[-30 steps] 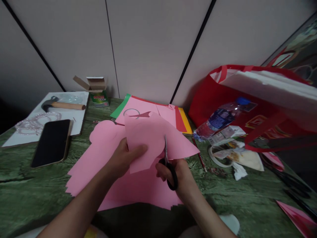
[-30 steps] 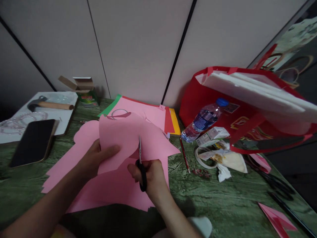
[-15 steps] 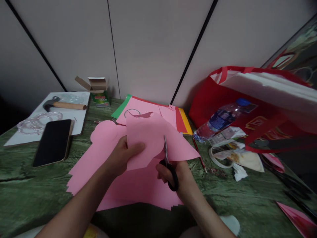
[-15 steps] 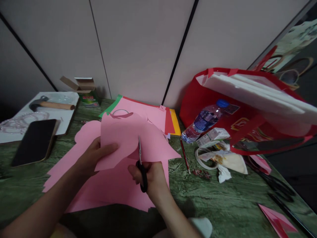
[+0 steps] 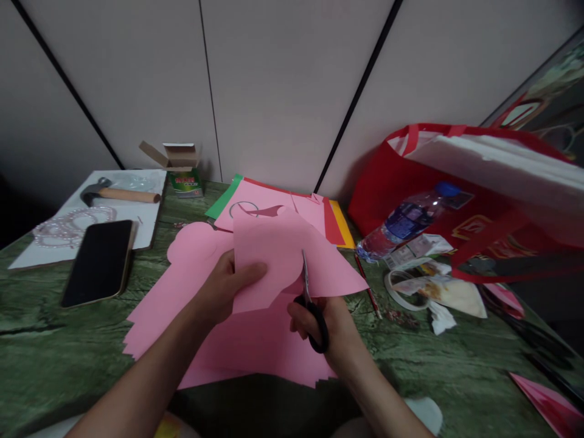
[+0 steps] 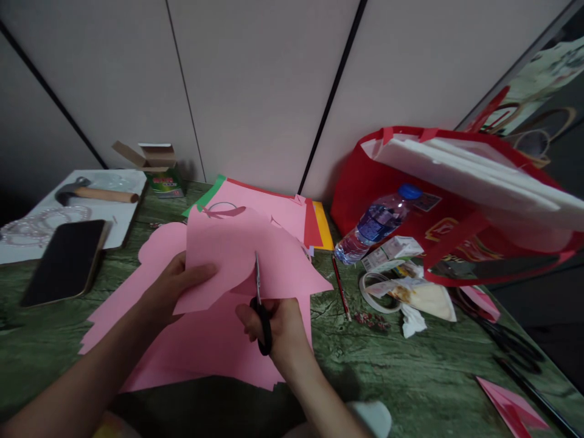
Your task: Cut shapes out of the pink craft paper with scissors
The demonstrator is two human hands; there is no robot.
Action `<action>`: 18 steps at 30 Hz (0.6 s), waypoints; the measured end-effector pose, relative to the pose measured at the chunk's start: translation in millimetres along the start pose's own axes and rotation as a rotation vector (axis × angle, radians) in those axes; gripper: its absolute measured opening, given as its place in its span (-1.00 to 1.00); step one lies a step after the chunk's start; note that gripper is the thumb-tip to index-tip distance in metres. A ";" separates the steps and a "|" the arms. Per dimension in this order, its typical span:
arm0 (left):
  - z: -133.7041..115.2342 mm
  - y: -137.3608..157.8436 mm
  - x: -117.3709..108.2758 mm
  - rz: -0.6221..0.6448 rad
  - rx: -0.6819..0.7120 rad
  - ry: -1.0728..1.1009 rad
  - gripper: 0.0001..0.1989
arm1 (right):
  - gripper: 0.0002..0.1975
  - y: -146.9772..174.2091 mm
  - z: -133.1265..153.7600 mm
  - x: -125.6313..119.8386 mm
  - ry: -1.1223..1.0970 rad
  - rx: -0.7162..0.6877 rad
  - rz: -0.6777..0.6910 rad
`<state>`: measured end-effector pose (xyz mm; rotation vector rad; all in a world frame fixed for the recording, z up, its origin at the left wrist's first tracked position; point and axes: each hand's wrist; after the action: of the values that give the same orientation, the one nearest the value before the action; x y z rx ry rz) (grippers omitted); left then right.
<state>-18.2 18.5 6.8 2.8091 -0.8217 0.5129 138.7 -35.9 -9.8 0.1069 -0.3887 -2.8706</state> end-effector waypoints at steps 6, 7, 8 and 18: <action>0.9 -2.5 2.5 0.011 0.058 0.107 -0.63 | -0.73 -1.2 -3.4 -1.1 -0.025 -0.013 -0.030; 0.5 -3.0 4.6 0.059 0.088 0.152 -0.53 | -0.73 -0.8 -3.4 -1.5 -0.038 -0.035 -0.050; 0.3 -3.4 7.1 0.123 0.110 0.195 -0.44 | -0.73 -0.5 -3.3 -1.9 -0.045 -0.062 -0.076; 7.3 -1.8 25.6 0.397 0.095 0.263 -0.66 | -0.75 -4.2 -5.3 -4.8 -0.146 -0.196 -0.160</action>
<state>5.0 5.6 9.4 2.5793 -1.3282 0.9780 143.0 -32.1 -15.8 -0.1129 -0.1277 -3.0661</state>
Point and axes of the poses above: each hand's wrist, its own y-axis away from the middle knuckle, its own x-axis out of the palm, z = x × y, and after that the axes turned 15 degrees about z, right-handed
